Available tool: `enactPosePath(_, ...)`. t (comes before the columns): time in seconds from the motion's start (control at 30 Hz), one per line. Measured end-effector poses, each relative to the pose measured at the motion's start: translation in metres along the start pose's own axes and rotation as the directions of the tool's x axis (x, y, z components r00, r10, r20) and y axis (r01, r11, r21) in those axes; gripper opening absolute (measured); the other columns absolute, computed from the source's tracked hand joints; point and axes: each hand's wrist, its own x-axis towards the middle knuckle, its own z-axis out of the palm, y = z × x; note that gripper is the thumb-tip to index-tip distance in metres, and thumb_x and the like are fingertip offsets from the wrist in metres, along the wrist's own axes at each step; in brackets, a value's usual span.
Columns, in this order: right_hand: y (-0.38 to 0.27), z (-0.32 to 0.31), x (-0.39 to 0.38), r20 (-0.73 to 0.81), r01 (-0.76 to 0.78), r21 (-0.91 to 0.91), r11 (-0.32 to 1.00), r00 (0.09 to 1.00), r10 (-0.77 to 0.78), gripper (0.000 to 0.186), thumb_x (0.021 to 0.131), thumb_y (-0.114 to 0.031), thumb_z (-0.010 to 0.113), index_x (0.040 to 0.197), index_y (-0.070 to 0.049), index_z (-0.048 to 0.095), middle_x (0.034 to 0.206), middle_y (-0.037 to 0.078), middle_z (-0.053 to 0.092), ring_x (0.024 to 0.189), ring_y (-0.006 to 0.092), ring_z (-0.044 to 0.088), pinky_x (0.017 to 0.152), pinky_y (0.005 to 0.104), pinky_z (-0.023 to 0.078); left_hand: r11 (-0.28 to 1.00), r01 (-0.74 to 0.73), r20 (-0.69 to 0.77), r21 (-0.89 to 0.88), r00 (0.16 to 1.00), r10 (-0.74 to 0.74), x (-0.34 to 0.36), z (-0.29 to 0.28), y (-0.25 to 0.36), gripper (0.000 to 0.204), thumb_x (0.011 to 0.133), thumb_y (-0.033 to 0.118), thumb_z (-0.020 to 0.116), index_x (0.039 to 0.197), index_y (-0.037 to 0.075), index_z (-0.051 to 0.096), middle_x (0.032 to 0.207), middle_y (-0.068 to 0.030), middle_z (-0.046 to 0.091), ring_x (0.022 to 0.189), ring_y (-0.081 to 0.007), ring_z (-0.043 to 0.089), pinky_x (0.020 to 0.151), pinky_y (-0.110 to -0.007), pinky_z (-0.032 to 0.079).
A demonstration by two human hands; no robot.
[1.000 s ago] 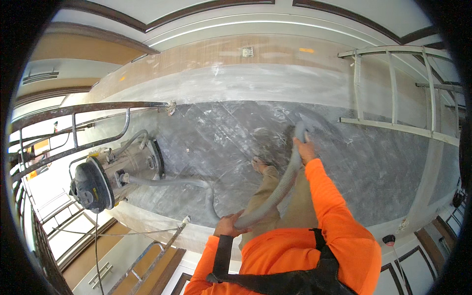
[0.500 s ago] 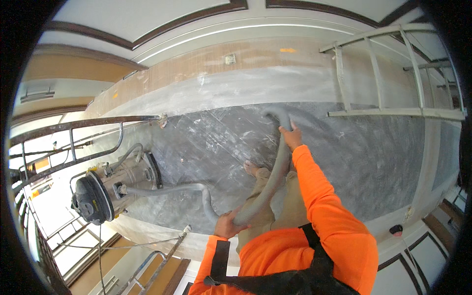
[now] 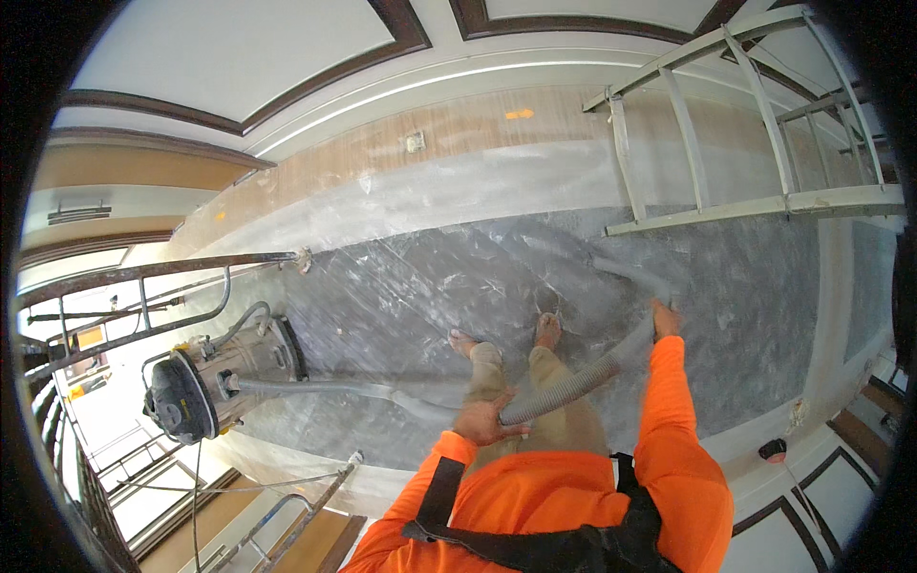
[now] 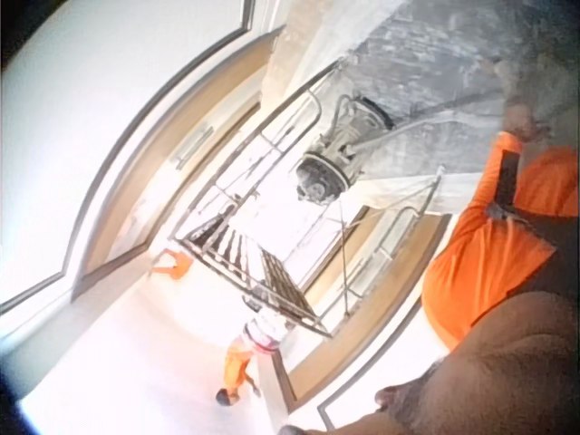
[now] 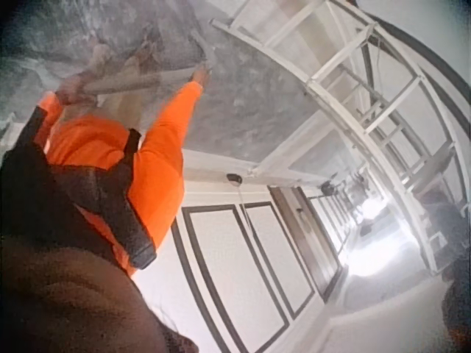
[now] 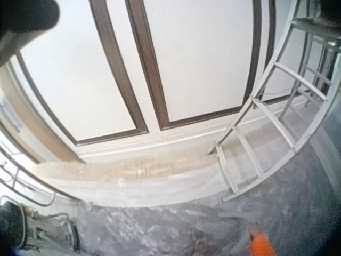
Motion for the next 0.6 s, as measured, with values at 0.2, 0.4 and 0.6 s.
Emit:
enactPosePath(0.2, -0.022, -0.013, 0.003, -0.005, -0.257, 0.181, 0.949, 0.965, 0.262, 0.083, 0.083, -0.035, 0.071, 0.15, 0.0, 0.034, 0.141, 0.021, 0.05, 0.122, 0.0359, 0.054, 0.098, 0.0478, 0.045, 0.998, 0.054, -0.01, 0.023, 0.998, -0.054, 0.02, -0.011, 0.025, 0.093, 0.075, 0.07, 0.069, 0.144, 0.013, 0.046, 0.105, -0.0267, 0.067, 0.098, -0.044, 0.066, 0.085, -0.049, 0.051)
enactPosePath(0.4, -0.008, 0.077, 0.008, 0.218, -0.348, 0.268, 0.898, 0.93, 0.295, 0.086, 0.085, -0.04, 0.071, 0.15, -0.001, 0.031, 0.144, 0.019, 0.047, 0.122, 0.0347, 0.053, 0.098, 0.047, 0.046, 0.994, 0.112, -0.084, -0.011, 0.99, -0.113, -0.025, -0.019, -0.007, 0.086, 0.075, 0.065, 0.072, 0.141, 0.015, 0.05, 0.101, -0.0264, 0.068, 0.095, -0.0439, 0.066, 0.081, -0.049, 0.053)
enactPosePath(0.6, 0.033, 0.194, 0.044, 0.343, -0.148, 0.082, 0.986, 0.933, 0.112, 0.097, 0.086, -0.05, 0.067, 0.155, -0.001, 0.02, 0.148, 0.024, 0.043, 0.128, 0.036, 0.05, 0.099, 0.0489, 0.045, 0.949, 0.302, 0.061, -0.091, 0.953, -0.297, -0.069, -0.041, -0.023, 0.082, 0.074, 0.063, 0.076, 0.134, 0.01, 0.057, 0.11, -0.0215, 0.069, 0.098, -0.0399, 0.068, 0.083, -0.046, 0.053)
